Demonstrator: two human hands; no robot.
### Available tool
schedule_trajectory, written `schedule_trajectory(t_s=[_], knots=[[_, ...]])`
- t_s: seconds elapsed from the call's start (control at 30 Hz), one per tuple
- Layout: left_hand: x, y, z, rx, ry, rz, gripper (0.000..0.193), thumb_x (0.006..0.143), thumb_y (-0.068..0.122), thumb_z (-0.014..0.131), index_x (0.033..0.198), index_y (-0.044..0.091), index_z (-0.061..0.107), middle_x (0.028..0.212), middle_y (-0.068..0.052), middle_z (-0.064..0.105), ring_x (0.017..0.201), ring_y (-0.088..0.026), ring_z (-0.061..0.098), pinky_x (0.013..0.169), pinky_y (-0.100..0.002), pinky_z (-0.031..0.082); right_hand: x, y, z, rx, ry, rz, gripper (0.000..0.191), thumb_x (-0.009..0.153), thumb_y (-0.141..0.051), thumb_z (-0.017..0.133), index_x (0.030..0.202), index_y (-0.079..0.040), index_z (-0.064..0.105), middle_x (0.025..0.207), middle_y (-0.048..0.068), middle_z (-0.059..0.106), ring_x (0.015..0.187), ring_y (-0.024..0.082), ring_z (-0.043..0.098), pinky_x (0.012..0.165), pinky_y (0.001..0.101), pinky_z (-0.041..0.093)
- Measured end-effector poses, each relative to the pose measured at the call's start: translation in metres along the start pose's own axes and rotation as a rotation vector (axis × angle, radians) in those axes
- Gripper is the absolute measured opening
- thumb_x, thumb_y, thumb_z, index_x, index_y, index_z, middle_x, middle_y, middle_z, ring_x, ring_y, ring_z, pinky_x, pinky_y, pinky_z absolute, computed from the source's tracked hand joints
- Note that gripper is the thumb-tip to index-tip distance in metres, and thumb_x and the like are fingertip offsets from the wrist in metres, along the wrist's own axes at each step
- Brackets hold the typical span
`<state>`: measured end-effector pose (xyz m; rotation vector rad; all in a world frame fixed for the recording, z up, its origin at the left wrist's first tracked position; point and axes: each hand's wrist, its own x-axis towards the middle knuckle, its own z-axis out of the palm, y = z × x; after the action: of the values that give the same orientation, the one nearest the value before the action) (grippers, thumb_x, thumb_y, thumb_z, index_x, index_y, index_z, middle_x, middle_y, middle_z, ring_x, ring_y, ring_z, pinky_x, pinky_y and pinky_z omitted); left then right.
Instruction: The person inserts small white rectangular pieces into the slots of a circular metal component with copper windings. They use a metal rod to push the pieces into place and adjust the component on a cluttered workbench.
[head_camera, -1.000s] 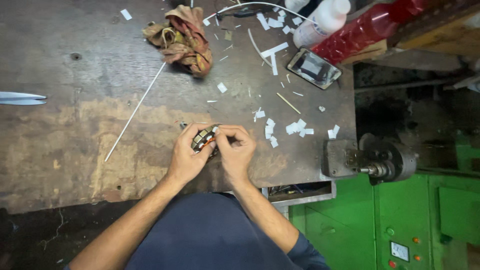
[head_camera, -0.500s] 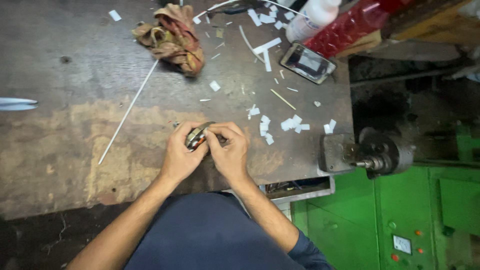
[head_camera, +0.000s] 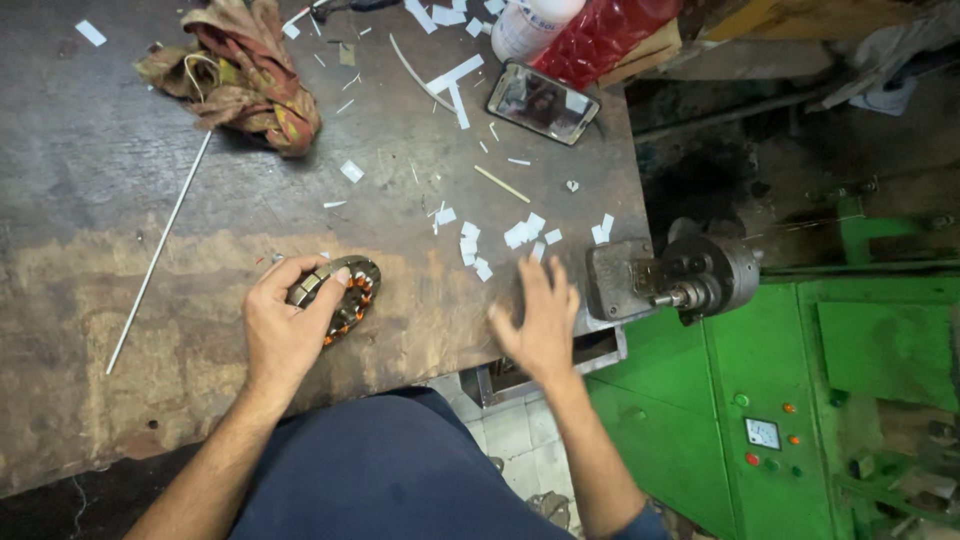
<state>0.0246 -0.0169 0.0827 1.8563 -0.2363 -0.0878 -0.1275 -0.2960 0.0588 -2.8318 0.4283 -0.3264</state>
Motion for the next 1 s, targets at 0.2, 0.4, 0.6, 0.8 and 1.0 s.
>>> schedule_trajectory(t_s=[0.2,0.4,0.6,0.8,1.0], knots=[[0.002,0.000,-0.002,-0.016,0.004,-0.062,0.029,0.087,0.019,0.080,0.106,-0.001,0.074,0.095,-0.009,0.074,0.082,-0.012,0.068,0.073,-0.027,0.053,-0.053,-0.024,0.001,0.178,0.051,-0.126,0.077,0.067,-0.028,0.082,0.135,-0.003,0.054,0.143,0.019,0.053,0.140,0.040,0.044,0.112,0.0536,0.032],[0.004,0.004,-0.005,0.003,0.001,0.040,0.024,0.089,0.016,0.078,0.104,-0.003,0.074,0.095,-0.011,0.073,0.084,-0.015,0.068,0.076,-0.028,0.052,-0.066,-0.017,0.013,0.124,0.074,-0.207,0.058,0.069,-0.013,0.080,0.123,-0.002,0.062,0.132,0.016,0.063,0.131,0.035,0.052,0.104,0.0488,0.034],[0.010,0.010,-0.007,-0.006,-0.021,0.034,0.022,0.088,0.016,0.078,0.101,-0.002,0.075,0.093,-0.010,0.073,0.082,-0.015,0.067,0.074,-0.029,0.052,-0.081,-0.006,0.021,0.271,0.168,-0.224,0.029,0.080,0.011,0.071,0.105,-0.004,0.069,0.101,0.008,0.075,0.105,0.024,0.073,0.088,0.0359,0.051],[0.015,0.021,-0.009,-0.013,-0.013,-0.040,0.024,0.085,0.019,0.079,0.099,0.000,0.076,0.085,-0.009,0.073,0.075,-0.015,0.067,0.068,-0.030,0.051,-0.043,-0.042,0.041,1.088,0.171,0.399,0.020,0.089,0.007,0.070,0.109,0.002,0.070,0.110,0.009,0.075,0.100,0.016,0.075,0.085,0.0256,0.060],[0.016,0.030,-0.011,-0.012,-0.016,0.012,0.020,0.086,0.018,0.078,0.096,0.001,0.077,0.085,-0.008,0.074,0.076,-0.014,0.068,0.069,-0.029,0.051,0.013,-0.066,0.048,0.979,0.088,0.225,0.013,0.085,0.003,0.079,0.097,0.006,0.077,0.112,0.014,0.069,0.087,0.013,0.063,0.075,0.0254,0.053]])
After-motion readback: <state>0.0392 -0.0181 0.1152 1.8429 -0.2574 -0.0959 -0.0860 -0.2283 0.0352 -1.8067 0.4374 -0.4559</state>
